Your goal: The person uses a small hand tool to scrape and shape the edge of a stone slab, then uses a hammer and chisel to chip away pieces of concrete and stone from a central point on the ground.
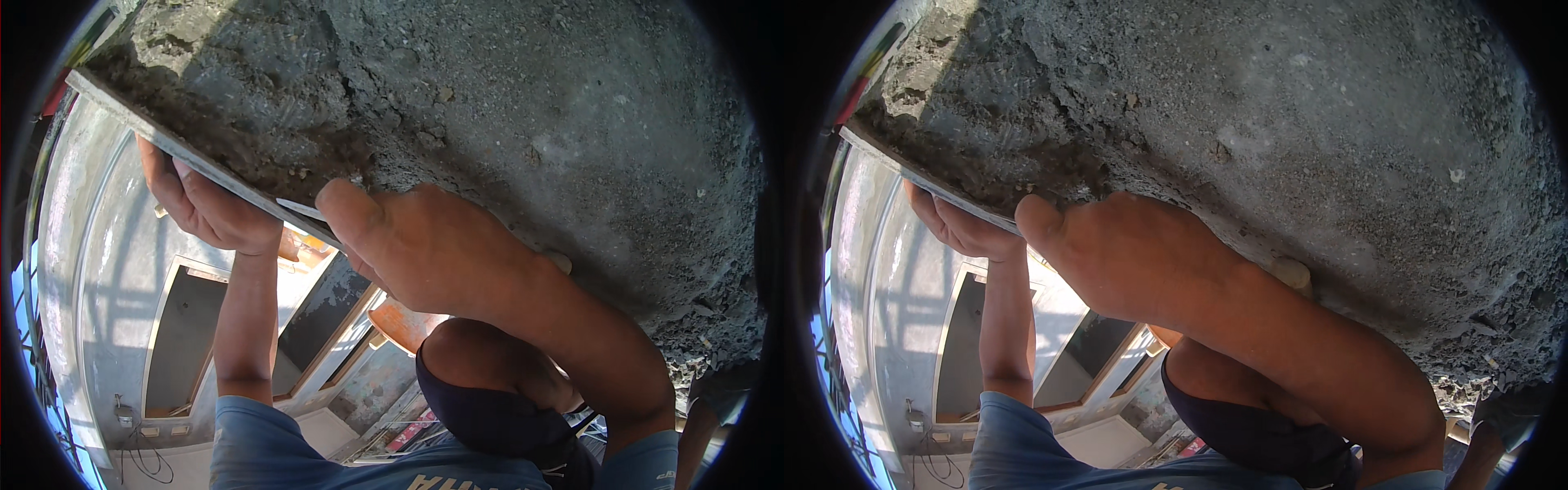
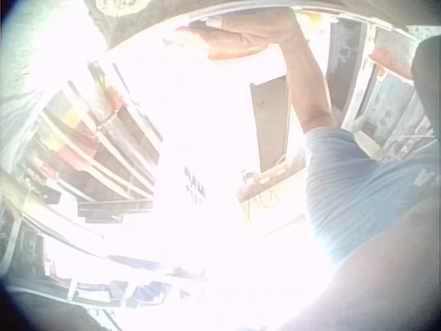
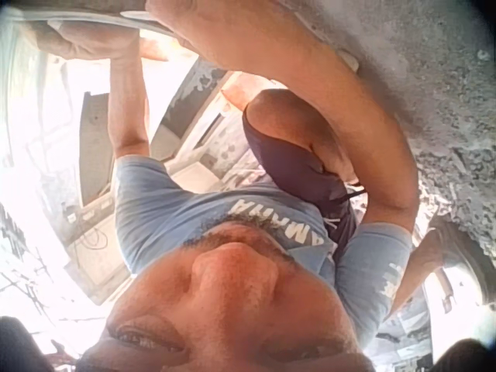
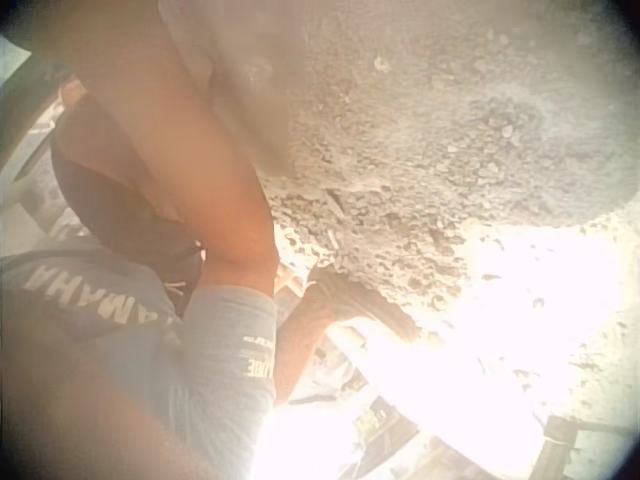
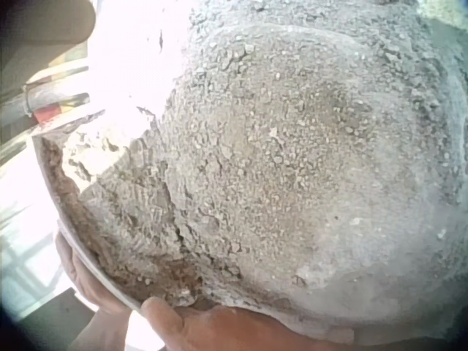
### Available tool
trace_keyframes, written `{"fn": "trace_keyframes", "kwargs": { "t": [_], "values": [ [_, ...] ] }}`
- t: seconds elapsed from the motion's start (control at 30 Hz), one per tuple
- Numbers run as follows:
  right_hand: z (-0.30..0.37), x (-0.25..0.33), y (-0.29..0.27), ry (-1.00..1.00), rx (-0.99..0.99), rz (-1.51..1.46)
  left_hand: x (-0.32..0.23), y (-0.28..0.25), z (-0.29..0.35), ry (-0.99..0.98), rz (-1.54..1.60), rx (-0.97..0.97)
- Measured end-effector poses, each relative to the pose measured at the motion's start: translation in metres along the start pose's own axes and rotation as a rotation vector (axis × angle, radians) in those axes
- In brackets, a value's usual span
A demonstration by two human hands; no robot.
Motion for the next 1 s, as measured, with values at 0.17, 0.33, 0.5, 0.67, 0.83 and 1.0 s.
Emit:
{"fn": "trace_keyframes", "kwargs": {
  "t": [0.17,0.33,0.5,0.67,0.83,1.0],
  "values": [
    [0.003,0.011,0.007,0.050,-0.040,0.032,-0.004,0.004,0.000,-0.061,-0.140,0.051],
    [0.008,0.013,0.005,0.101,-0.227,0.043,0.007,0.001,0.002,-0.107,0.116,-0.052],
    [0.020,-0.009,-0.019,0.140,-0.325,-0.166,0.004,0.004,-0.004,-0.027,0.199,0.020],
    [0.008,-0.004,0.001,0.066,-0.179,-0.151,0.011,0.004,-0.003,-0.128,0.298,-0.035],
    [0.003,0.014,0.006,0.011,-0.165,0.047,0.007,0.003,-0.005,-0.075,0.198,-0.020],
    [0.003,0.042,0.017,0.108,-0.312,0.367,0.012,0.002,-0.007,-0.129,0.300,-0.069]
  ]
}}
Point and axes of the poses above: each hand's wrist, its own z-axis away from the middle knuckle, its own y-axis out of the palm, x = y × z, the point moved 9 cm from there along -z, towards the middle knuckle, and after that the axes turned 11 degrees about -z, right-handed, at the moved point
